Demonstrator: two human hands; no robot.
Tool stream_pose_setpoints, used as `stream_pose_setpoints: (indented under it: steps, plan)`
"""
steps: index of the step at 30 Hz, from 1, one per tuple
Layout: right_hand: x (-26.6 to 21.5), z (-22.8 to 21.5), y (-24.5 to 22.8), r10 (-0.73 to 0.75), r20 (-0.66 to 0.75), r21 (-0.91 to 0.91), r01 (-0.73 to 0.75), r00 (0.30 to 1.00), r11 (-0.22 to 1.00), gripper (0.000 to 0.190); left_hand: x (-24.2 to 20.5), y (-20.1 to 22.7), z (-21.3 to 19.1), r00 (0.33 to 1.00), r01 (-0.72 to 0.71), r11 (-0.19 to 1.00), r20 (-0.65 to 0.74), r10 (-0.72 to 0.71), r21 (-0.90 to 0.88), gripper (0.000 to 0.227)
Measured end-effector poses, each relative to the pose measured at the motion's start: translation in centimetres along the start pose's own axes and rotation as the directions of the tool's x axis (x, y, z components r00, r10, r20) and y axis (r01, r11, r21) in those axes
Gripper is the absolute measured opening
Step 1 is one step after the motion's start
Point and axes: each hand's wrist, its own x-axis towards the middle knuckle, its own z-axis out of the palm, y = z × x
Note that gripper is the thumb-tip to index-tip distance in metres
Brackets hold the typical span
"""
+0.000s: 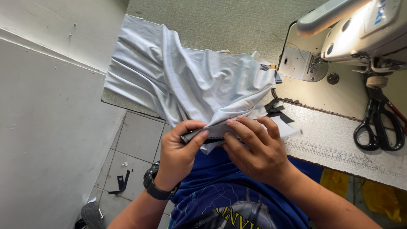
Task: Attaching a zipper to a piece of fabric using an industrial sewing machine.
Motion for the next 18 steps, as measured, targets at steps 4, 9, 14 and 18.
stream_pose_setpoints:
  steps: [4,9,14,18]
  plan:
    - [-1.0,-0.8,0.1,0.200,-0.026,0.006,-0.200,0.979,0.980,0.012,-0.6,0.8,0.4,0.941,-0.339,0.930,0.046,0.336,0.143,0.015]
    - [-2.6,-0.7,1.9,0.362,0.167,0.032,-0.372,0.917,0.928,0.033,-1.2,1.2,0.3,0.867,-0.494,0.852,0.160,0.471,0.170,0.019]
    - [-1.7,-0.9,3.2,0.292,0.128,0.004,-0.295,0.948,0.955,0.019,-1.1,1.2,-0.1,0.865,-0.487,0.864,0.203,0.458,0.129,0.019]
    - [-1.4,-2.2,2.6,0.198,0.057,-0.148,-0.188,0.978,0.971,0.009,-1.6,-1.3,-1.5,0.882,-0.471,0.794,0.180,0.436,0.384,0.042]
